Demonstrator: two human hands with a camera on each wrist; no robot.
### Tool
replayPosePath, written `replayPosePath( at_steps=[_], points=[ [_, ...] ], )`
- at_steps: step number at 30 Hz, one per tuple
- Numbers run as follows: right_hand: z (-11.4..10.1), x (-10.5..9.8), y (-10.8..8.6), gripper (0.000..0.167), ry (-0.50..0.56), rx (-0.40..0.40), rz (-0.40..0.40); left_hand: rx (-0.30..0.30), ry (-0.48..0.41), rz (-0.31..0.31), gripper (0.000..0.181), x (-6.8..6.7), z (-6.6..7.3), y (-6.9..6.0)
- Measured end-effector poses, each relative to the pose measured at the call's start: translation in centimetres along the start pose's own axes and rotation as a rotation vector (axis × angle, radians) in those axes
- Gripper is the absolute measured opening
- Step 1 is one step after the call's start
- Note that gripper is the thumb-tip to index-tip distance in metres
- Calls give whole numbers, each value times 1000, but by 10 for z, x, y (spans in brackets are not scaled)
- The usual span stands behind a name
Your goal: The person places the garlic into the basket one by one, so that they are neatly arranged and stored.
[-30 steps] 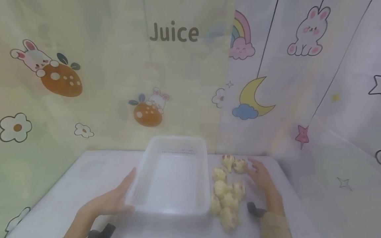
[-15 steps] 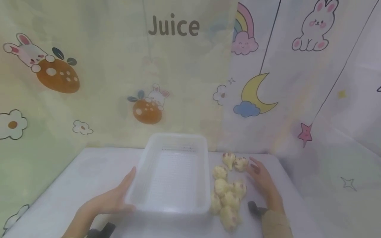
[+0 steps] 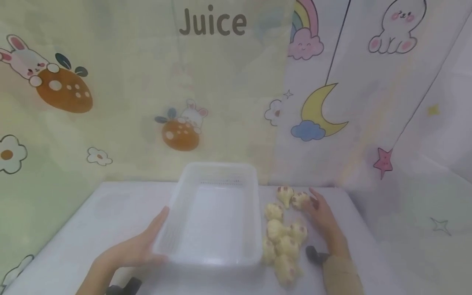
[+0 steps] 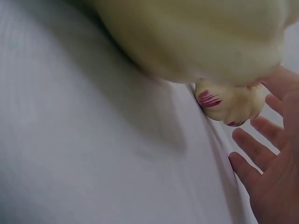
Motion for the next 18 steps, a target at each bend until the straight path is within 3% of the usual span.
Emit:
replayPosePath(
  at_steps=[18],
  points=[
    [-2, 4, 4, 76, -67, -30, 23, 0, -4, 0, 125, 0, -2, 2]
  ],
)
Point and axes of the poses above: each hand's wrist, its own y-axis towards the middle knuckle, its own x-axis out of the palm, z = x × y, the point moved 3 cm from there along y, towards the middle knuckle, and after that the axes turned 3 degrees about -z, right-handed, at the moved point
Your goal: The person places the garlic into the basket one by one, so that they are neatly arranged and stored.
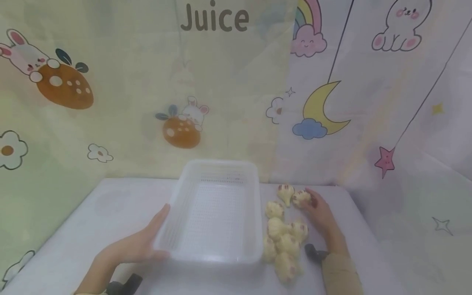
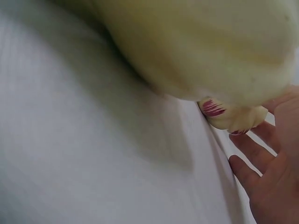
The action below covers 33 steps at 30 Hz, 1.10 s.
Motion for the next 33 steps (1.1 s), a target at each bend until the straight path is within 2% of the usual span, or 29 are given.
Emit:
replayPosePath(
  at_steps=[3, 7, 16, 23, 27, 33],
  points=[
    [3, 1, -2, 81, -12, 23, -5, -1, 12, 8, 124, 2, -2, 1],
    [-3, 6, 2, 85, -6, 48, -14, -2, 19, 31, 124, 0, -4, -3],
    [-9, 4, -9, 78, -26, 28, 24, -24, 17, 18, 122, 1, -2, -3],
    [-9, -3, -19, 78, -39, 6, 50, 17, 22, 16, 123, 1, 1, 1],
    [-13, -3, -17, 75, -82, -35, 38, -3, 28, 19, 123, 0, 0, 2],
    [-18, 0, -18, 72, -133, -22, 9, -17, 3, 9, 123, 2, -2, 1]
  ],
)
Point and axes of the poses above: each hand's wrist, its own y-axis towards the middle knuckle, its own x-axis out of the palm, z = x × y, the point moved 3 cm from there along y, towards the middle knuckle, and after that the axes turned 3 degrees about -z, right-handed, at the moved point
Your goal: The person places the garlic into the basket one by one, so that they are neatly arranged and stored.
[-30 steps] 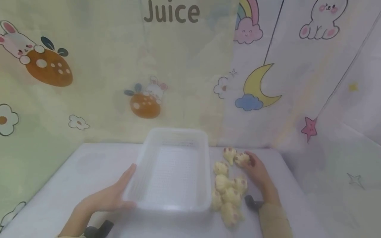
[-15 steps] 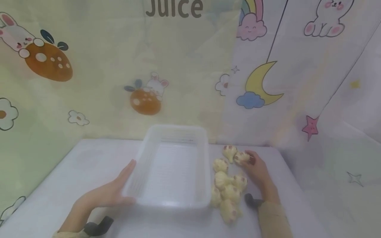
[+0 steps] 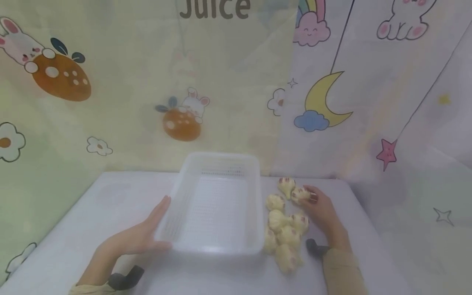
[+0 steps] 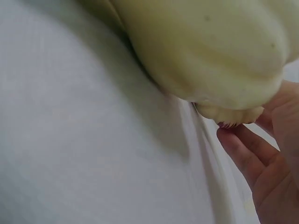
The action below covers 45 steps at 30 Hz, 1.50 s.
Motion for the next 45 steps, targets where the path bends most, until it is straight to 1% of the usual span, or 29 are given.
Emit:
replayPosePath(
  at_steps=[5, 10, 16, 22, 26, 31, 33, 35, 40, 45],
  points=[
    [-8, -5, -3, 71, -18, 5, 3, 11, -6, 5, 122, 1, 1, -1],
    [-14, -9, -6, 70, -3, 22, 10, 2, -1, 9, 123, 1, 1, -2],
    [-17, -9, -5, 70, -2, 12, 67, -9, -3, 7, 122, 0, 2, -3],
    [-16, -12, -5, 65, 17, -17, 114, -1, 5, 6, 121, -1, 2, -4],
    [-18, -13, -5, 67, 15, -8, 104, -15, 4, 6, 121, -1, 2, -5],
    [-17, -18, -8, 75, -9, 31, 86, -6, 1, -7, 120, 0, 5, -7],
    [-17, -21, -10, 76, -15, 46, 89, 0, 4, -12, 120, 0, 6, -6],
    [-17, -23, -12, 78, -6, 58, 95, -8, 14, -14, 120, 0, 5, -5],
    [-22, -28, -13, 78, 13, 66, 106, -25, 29, -12, 121, -1, 4, -2],
    [-29, -30, -13, 78, 21, 52, 116, -38, 8, -18, 121, -1, 4, -2]
  ],
)
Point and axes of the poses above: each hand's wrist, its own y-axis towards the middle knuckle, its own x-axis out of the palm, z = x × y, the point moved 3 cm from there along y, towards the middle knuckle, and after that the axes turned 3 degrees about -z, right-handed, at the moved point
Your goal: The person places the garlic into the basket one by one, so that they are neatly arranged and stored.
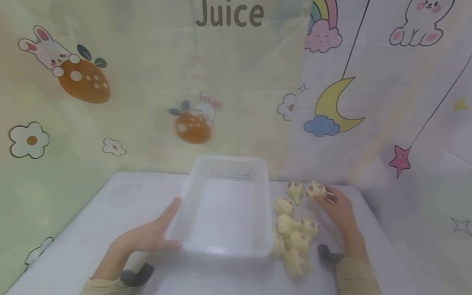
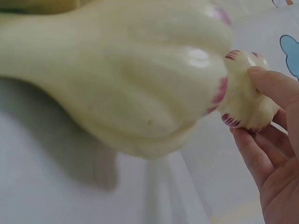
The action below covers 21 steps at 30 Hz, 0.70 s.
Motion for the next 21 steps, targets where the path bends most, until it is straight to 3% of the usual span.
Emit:
replayPosePath(
  at_steps=[9, 21],
  points=[
    [-15, -9, 1, 79, -17, 46, 44, 6, -5, -13, 120, 0, 3, 0],
    [-43, -9, -3, 81, 110, 58, 9, -3, -13, -15, 120, -1, 3, -1]
  ],
)
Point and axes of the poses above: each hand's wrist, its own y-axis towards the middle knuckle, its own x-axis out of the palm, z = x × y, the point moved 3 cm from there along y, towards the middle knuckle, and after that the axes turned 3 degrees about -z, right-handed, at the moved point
